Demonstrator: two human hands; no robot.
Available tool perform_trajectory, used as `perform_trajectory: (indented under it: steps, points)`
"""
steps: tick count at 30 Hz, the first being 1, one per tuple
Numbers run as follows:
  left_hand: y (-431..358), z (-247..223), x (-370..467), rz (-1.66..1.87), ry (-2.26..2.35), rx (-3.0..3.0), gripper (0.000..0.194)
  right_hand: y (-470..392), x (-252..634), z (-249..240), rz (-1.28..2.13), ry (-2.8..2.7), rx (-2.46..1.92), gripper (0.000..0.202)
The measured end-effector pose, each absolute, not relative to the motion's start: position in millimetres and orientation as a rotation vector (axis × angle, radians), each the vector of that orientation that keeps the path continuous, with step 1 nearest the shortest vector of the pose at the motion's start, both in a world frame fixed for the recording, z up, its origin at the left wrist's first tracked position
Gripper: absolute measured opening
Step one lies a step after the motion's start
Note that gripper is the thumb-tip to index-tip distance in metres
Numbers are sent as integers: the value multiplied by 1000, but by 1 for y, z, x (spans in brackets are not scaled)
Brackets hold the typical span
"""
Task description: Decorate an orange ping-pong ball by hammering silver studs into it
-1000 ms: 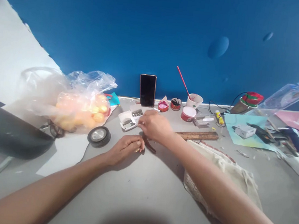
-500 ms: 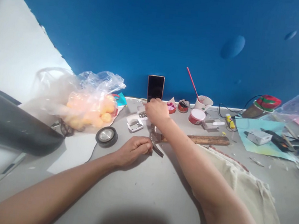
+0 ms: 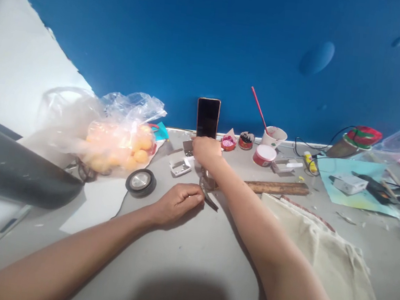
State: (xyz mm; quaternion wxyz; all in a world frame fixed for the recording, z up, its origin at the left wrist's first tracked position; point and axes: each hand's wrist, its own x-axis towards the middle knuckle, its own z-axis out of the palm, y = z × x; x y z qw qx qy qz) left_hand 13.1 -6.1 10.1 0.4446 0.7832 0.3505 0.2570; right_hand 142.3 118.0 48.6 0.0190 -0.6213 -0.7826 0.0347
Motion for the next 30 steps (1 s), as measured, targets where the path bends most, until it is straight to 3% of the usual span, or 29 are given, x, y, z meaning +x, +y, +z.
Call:
perform_trajectory:
  steps: [16, 30]
  points:
    - [-7, 10, 14, 636, 866, 1993, 31, 122, 143, 54, 322, -2327, -2024, 37]
    - [-6, 10, 14, 630, 860, 2025, 30, 125, 143, 44, 314, -2280, -1986, 35]
